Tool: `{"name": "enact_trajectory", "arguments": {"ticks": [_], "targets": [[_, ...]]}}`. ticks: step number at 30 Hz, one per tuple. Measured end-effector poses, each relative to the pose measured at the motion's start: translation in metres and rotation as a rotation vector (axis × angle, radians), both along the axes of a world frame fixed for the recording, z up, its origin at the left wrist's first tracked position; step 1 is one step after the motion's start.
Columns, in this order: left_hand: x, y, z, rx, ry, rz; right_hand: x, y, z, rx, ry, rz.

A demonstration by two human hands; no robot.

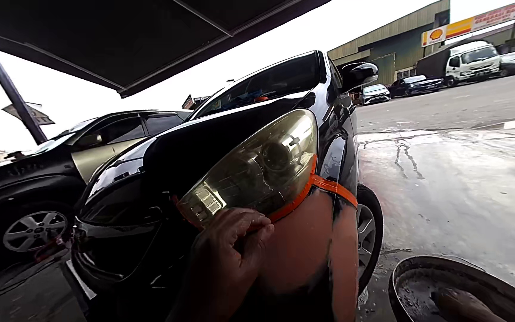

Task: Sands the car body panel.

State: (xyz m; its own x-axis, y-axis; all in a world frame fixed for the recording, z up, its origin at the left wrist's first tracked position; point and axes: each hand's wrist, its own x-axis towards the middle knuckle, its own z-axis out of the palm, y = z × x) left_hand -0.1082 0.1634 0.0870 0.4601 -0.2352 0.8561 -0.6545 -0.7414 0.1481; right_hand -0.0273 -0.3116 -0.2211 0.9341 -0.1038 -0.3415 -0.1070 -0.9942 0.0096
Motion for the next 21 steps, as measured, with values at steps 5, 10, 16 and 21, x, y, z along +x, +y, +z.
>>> {"name": "enact_trajectory", "arguments": {"ticks": [5,10,16,21], "targets": [[0.088,-0.001,0.055,0.101,-0.175,-0.111,-0.044,0.108,0.185,0.246,-0.451,-0.119],[0.166,-0.051,0.079,0.413,-0.255,-0.232,-0.042,0.25,0.223,0.506,-1.1,-0.252],[0.188,-0.026,0.089,0.551,-0.159,-0.501,-0.046,0.326,0.207,0.497,-1.236,-0.353],[0.202,0.0,0.094,0.454,-0.07,-0.72,-0.017,0.311,0.251,0.636,-1.138,-0.551]]}}
